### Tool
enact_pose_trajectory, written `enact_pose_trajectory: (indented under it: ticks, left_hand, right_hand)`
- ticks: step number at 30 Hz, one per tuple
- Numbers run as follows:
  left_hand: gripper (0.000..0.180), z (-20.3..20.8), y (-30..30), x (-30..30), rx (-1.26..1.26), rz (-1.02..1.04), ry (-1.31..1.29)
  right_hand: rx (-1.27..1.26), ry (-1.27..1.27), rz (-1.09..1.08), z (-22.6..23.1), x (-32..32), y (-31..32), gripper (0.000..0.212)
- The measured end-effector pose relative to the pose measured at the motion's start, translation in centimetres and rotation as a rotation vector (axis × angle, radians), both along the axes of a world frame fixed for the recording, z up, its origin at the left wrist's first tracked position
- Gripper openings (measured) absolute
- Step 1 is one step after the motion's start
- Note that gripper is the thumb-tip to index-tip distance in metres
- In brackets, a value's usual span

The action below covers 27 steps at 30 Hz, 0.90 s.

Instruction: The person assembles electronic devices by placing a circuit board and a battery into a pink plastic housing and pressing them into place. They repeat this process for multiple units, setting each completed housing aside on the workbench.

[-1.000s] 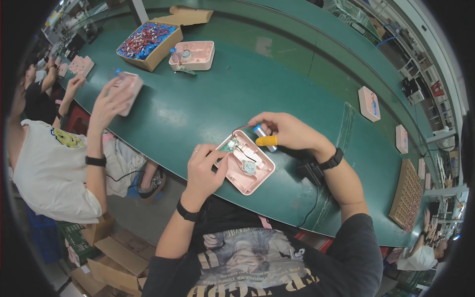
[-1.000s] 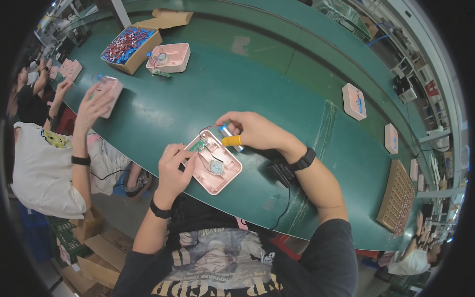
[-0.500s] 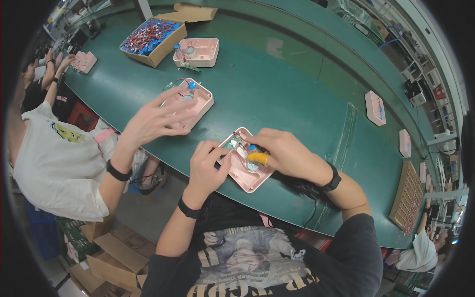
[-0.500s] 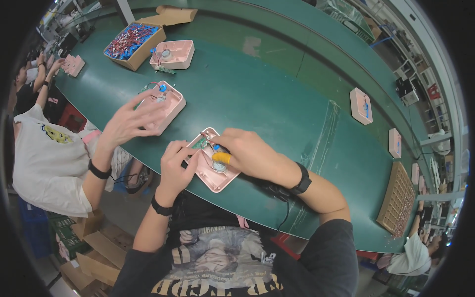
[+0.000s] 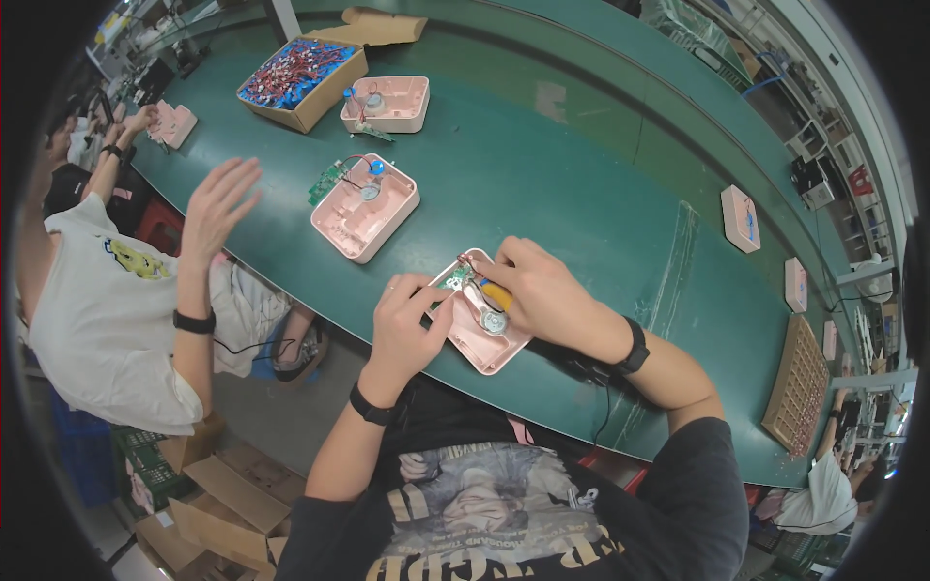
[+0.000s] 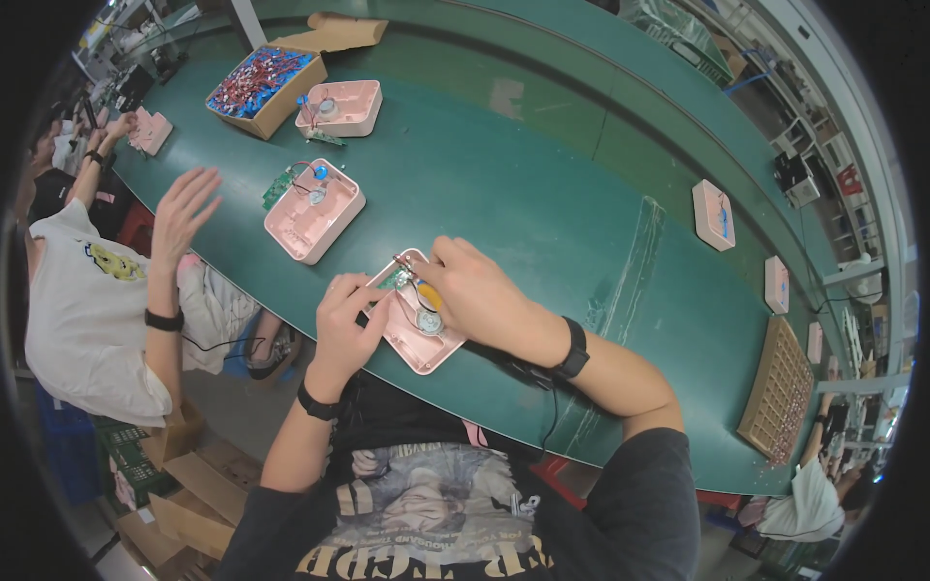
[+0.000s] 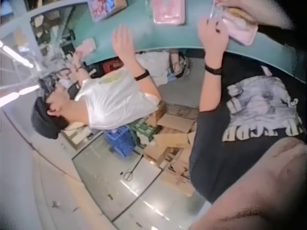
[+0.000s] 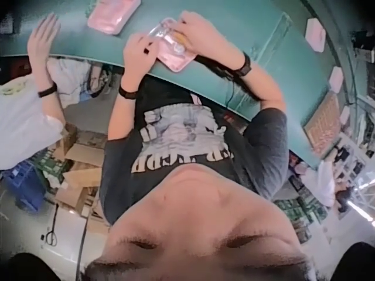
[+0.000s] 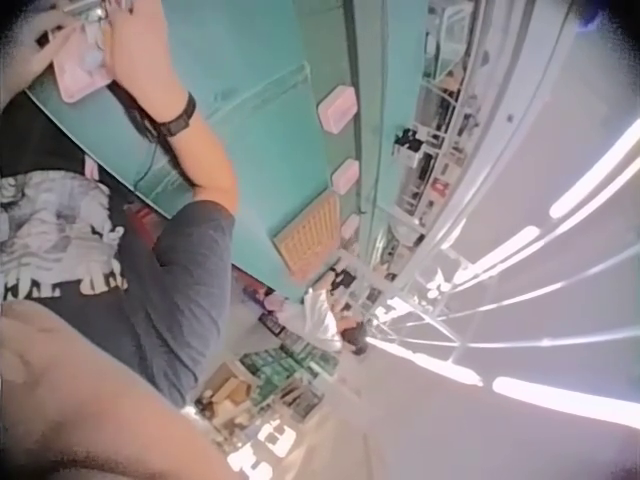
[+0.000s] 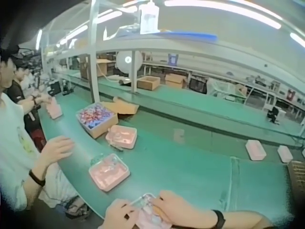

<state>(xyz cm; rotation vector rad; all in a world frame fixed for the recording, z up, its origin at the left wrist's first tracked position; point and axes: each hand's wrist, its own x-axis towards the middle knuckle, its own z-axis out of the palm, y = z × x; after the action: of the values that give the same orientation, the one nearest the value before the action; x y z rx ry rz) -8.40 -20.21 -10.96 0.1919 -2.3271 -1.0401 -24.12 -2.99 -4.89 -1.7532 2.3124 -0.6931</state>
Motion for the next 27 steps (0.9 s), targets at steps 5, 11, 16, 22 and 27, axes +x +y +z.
enact_pose_trajectory:
  ticks: [5,11,16,22,27]
  left_hand:
    - [0.01,0.1,-0.1,0.0,0.025,-0.007,-0.019]
    - [0.01,-0.1,-0.4,0.1,0.035,0.001,-0.035]
    - [0.01,-0.8,-0.7,-0.4,-0.005,-0.008,-0.034]
    - [0.018,-1.5,-1.4,-0.7,-0.043,-0.013,0.036]
    - [0.033,-1.4,-2.6,-1.3,-0.065,0.213,0.081]
  right_hand:
    - [-0.024,-0.189,-0.074,-0.8,-0.5,-0.3,0.042]
    - [0.148,0.147,0.227,4.8,-2.2,0.9,0.036]
    - [0.453,0.06,0.222,5.8,-0.5,2.1,0.034]
    - [0.41,0.18,0.246,4.3,0.7,1.6,0.024]
    - [0.301,0.25,0.361,0.6,0.9,1.3,0.021]
